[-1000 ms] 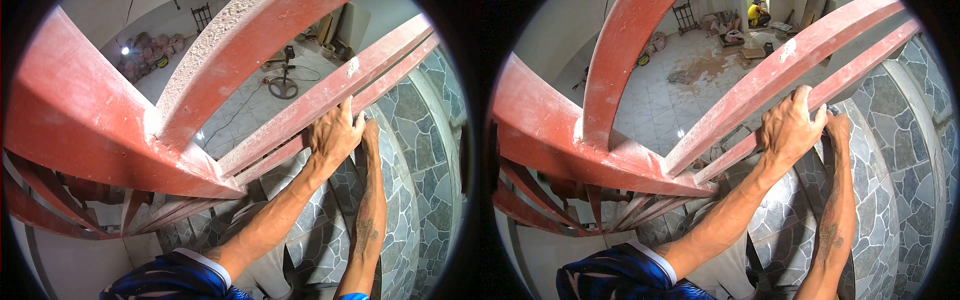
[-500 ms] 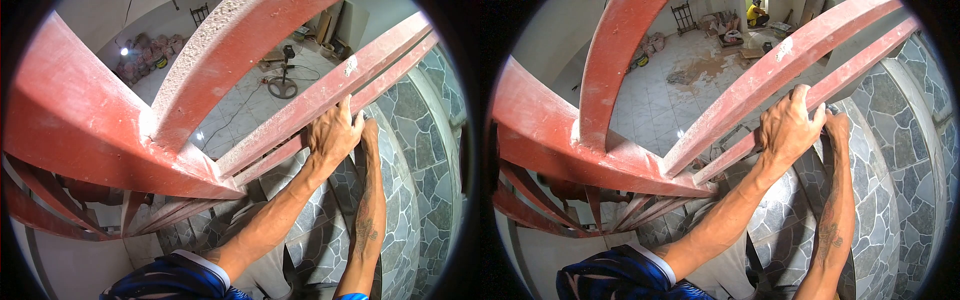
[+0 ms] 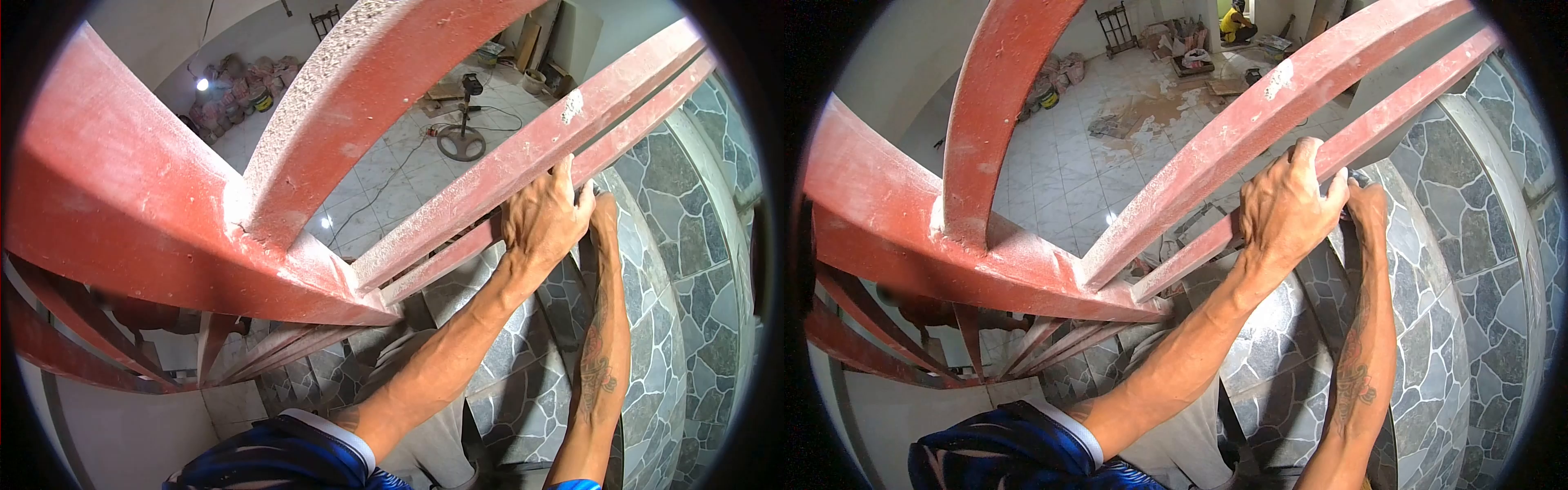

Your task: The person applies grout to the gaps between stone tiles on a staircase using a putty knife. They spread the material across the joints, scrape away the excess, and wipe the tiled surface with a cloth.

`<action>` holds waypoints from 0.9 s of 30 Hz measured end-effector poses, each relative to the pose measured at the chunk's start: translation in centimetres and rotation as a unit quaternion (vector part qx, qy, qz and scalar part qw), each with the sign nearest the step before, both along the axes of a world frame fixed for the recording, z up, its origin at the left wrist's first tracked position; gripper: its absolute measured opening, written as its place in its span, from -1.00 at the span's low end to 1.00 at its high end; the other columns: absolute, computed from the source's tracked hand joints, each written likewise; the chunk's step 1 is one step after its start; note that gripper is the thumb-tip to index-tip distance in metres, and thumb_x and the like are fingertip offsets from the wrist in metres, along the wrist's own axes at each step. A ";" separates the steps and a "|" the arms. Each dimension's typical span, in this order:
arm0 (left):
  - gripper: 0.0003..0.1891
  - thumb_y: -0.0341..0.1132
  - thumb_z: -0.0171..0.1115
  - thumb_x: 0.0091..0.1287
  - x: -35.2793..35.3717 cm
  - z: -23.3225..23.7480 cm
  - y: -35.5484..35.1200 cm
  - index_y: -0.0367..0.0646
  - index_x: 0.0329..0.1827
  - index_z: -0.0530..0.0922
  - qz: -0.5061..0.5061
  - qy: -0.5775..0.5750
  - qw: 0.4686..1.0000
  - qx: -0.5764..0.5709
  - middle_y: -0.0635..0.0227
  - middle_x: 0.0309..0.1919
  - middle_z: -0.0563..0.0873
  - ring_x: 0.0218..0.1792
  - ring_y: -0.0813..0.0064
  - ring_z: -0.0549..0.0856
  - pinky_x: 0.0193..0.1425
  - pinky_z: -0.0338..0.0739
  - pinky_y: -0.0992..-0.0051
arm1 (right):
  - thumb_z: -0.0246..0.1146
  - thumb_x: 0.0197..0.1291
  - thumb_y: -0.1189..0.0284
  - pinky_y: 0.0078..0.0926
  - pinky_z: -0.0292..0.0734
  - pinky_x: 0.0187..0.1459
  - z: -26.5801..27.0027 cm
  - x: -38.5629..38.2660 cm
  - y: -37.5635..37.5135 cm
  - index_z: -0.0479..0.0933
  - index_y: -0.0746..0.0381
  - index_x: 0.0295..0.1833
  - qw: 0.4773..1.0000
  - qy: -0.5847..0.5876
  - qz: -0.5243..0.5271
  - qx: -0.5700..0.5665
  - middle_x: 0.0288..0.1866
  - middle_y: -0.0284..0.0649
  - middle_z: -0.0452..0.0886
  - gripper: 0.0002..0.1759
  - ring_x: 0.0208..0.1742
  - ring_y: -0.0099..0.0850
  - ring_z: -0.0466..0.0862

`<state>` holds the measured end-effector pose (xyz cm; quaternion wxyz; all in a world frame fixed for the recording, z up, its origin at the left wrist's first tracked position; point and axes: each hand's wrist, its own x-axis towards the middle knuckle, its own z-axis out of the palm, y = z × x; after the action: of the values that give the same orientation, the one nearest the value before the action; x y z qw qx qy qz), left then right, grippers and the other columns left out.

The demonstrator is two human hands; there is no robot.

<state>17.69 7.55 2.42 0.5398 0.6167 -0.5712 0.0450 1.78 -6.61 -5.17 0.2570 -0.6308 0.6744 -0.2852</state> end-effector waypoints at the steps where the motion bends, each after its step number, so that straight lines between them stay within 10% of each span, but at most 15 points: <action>1: -0.55 -0.17 0.45 0.29 0.0 0.0 0.0 -0.31 0.11 0.62 0.000 0.000 1.000 -0.002 -0.03 -0.19 0.82 -0.23 -0.01 0.83 -0.16 0.70 0.12 | 0.35 0.27 0.07 -0.08 0.59 -0.31 -0.2 -0.1 -0.2 0.64 0.66 -0.30 1.000 0.005 -0.001 -0.005 -0.43 0.21 0.71 -0.33 -0.35 -0.18 0.78; 27: -0.57 -0.17 0.43 0.29 0.1 0.4 0.1 -0.30 0.08 0.63 -0.008 0.010 0.999 0.030 -0.02 -0.21 0.82 -0.23 -0.03 0.83 -0.17 0.69 0.10 | 0.36 0.28 0.08 -0.14 0.55 -0.42 1.1 0.7 1.3 0.61 0.68 -0.39 0.999 -0.025 0.003 -0.030 -0.54 0.08 0.66 -0.31 -0.46 -0.30 0.74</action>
<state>17.76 7.68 2.79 0.5268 0.6283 -0.5722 0.0173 2.49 -5.34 -4.03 0.2557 -0.6329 0.6570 -0.3200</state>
